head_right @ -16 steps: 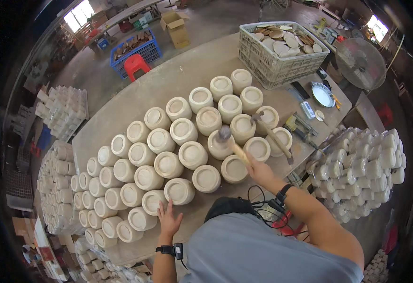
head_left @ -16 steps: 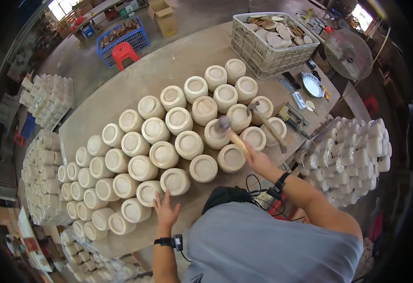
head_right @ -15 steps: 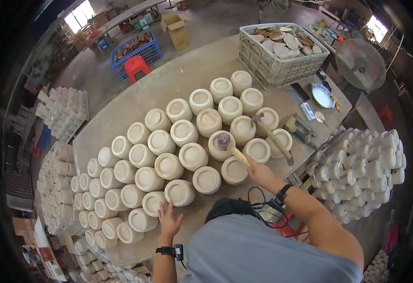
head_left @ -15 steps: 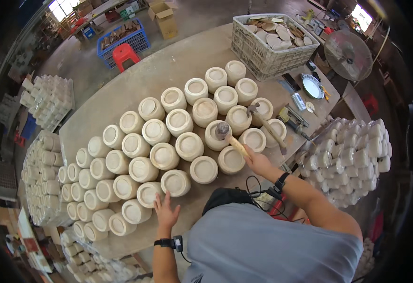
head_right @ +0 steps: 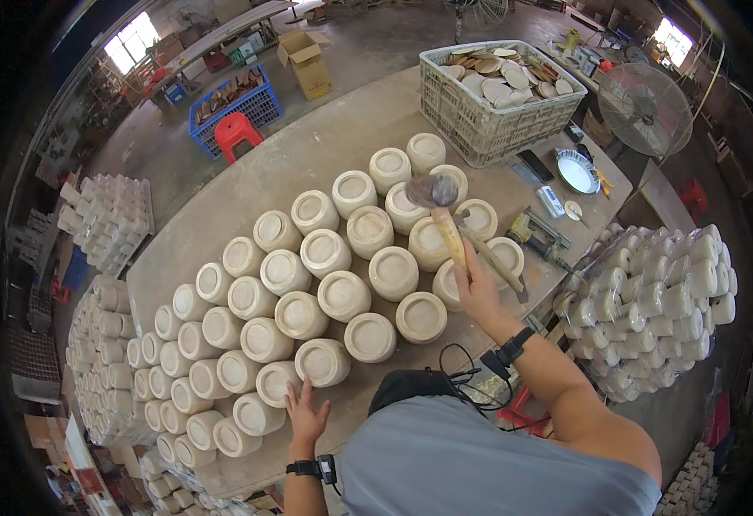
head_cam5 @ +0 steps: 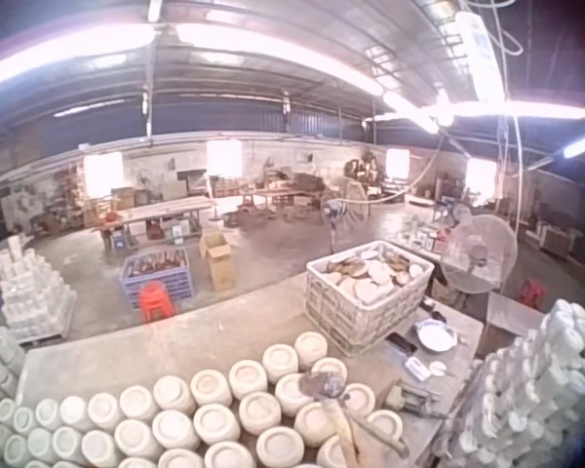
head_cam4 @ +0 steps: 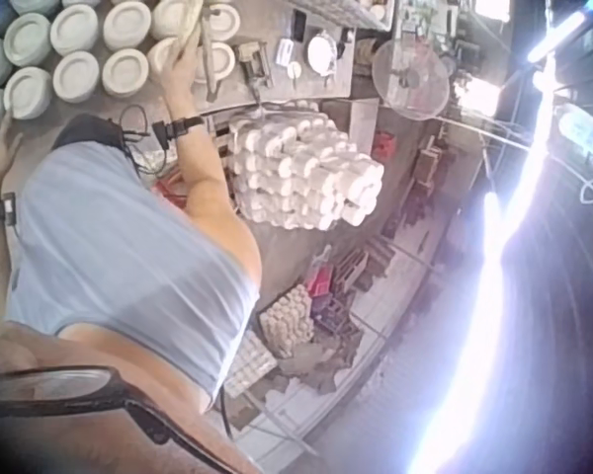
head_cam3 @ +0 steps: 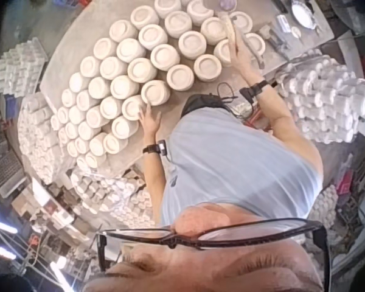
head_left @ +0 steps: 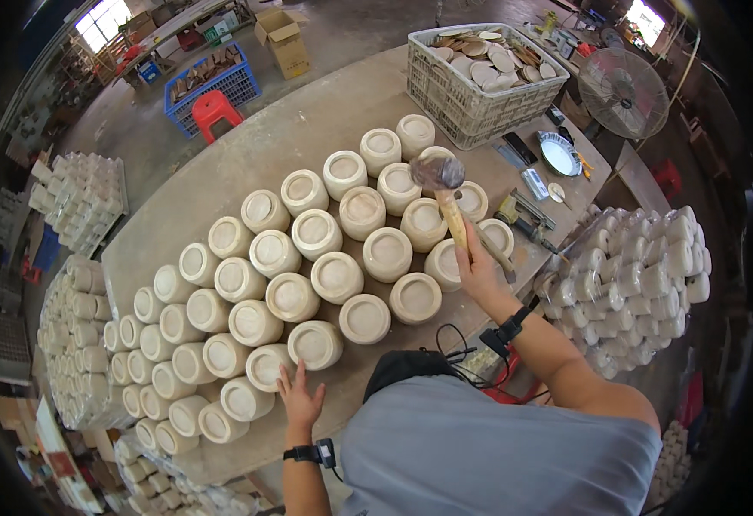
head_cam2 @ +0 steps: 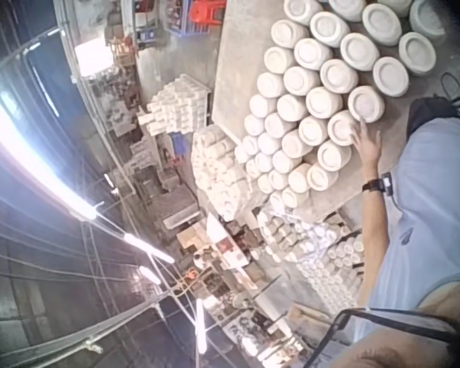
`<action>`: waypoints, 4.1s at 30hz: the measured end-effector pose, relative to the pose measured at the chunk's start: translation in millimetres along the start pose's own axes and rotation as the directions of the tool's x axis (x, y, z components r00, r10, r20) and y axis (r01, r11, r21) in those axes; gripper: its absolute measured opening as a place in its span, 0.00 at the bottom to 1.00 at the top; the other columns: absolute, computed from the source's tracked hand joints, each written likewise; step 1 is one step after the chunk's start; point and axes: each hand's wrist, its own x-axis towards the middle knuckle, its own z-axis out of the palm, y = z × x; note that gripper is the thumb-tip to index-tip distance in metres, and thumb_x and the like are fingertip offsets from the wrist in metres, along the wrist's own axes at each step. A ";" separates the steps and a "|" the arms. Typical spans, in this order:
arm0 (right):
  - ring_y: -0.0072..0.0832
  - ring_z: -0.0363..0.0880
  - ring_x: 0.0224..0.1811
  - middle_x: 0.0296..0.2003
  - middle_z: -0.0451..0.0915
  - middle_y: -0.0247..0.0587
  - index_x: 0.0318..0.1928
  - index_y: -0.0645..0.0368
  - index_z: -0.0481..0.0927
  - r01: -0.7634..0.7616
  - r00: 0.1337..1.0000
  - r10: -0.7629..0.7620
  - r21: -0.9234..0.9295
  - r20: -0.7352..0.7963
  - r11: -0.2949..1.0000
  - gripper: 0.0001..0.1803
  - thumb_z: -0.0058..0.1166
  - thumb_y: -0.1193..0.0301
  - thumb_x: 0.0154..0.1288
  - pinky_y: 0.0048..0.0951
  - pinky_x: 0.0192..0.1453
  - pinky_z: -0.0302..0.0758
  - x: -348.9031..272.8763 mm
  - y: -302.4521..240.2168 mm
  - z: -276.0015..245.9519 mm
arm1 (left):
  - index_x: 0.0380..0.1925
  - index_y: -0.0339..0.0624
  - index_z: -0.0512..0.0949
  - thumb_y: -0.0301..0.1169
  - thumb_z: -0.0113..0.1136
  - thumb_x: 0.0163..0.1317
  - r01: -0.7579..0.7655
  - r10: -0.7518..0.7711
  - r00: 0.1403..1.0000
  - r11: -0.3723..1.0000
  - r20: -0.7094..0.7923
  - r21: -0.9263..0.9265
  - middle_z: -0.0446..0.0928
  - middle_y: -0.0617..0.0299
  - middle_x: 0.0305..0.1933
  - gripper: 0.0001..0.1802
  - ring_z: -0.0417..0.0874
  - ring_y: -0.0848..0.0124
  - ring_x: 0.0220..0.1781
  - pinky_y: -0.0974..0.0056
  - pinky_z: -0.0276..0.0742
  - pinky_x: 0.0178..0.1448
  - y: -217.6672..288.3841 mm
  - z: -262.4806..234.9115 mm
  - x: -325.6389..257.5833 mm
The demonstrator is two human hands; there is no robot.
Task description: Tapping circular parts into cylindrical bases using a wooden hammer on a factory workbench.
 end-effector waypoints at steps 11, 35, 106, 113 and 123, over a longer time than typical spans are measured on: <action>0.56 0.84 0.55 0.52 0.84 0.63 0.76 0.48 0.67 -0.361 0.877 0.403 -0.195 0.261 0.912 0.30 0.52 0.60 0.77 0.45 0.60 0.78 -0.8 28.5 6.6 | 0.80 0.46 0.57 0.40 0.68 0.63 0.027 -0.027 0.999 0.999 0.021 0.038 0.82 0.49 0.63 0.48 0.46 0.43 0.86 0.39 0.38 0.85 -0.4 -4.2 -6.1; 0.57 0.86 0.46 0.44 0.85 0.66 0.80 0.48 0.59 -0.020 0.865 0.134 -0.233 0.484 0.972 0.36 0.53 0.61 0.76 0.49 0.52 0.80 -6.6 -107.4 250.8 | 0.72 0.44 0.70 0.33 0.68 0.61 -0.044 0.029 0.990 0.993 -0.138 -0.107 0.68 0.44 0.76 0.38 0.59 0.40 0.81 0.43 0.57 0.81 -112.9 -68.3 -104.6; 0.60 0.85 0.42 0.40 0.85 0.65 0.79 0.46 0.59 -0.128 0.893 0.278 -0.392 0.354 0.911 0.35 0.52 0.61 0.77 0.56 0.47 0.80 9.7 -63.7 195.6 | 0.79 0.35 0.51 0.59 0.77 0.43 0.203 -0.201 0.979 0.961 -0.029 0.187 0.48 0.33 0.82 0.70 0.46 0.43 0.86 0.32 0.30 0.84 -154.3 -88.7 -50.3; 0.61 0.85 0.46 0.43 0.85 0.65 0.80 0.40 0.59 -0.104 0.881 0.231 -0.308 0.412 0.946 0.34 0.52 0.61 0.77 0.54 0.51 0.80 26.8 -89.4 192.1 | 0.79 0.38 0.51 0.58 0.78 0.43 0.198 -0.192 0.980 0.969 -0.051 0.149 0.49 0.34 0.82 0.69 0.49 0.43 0.85 0.33 0.30 0.84 -151.4 -88.1 -53.1; 0.58 0.86 0.38 0.37 0.85 0.64 0.81 0.43 0.56 0.113 0.843 0.075 -0.311 0.533 0.944 0.36 0.51 0.61 0.77 0.53 0.43 0.80 2.2 -78.2 272.2 | 0.80 0.40 0.52 0.59 0.76 0.46 0.214 -0.210 0.977 0.965 -0.045 0.152 0.48 0.35 0.82 0.68 0.49 0.43 0.85 0.32 0.32 0.84 -147.6 -89.3 -54.3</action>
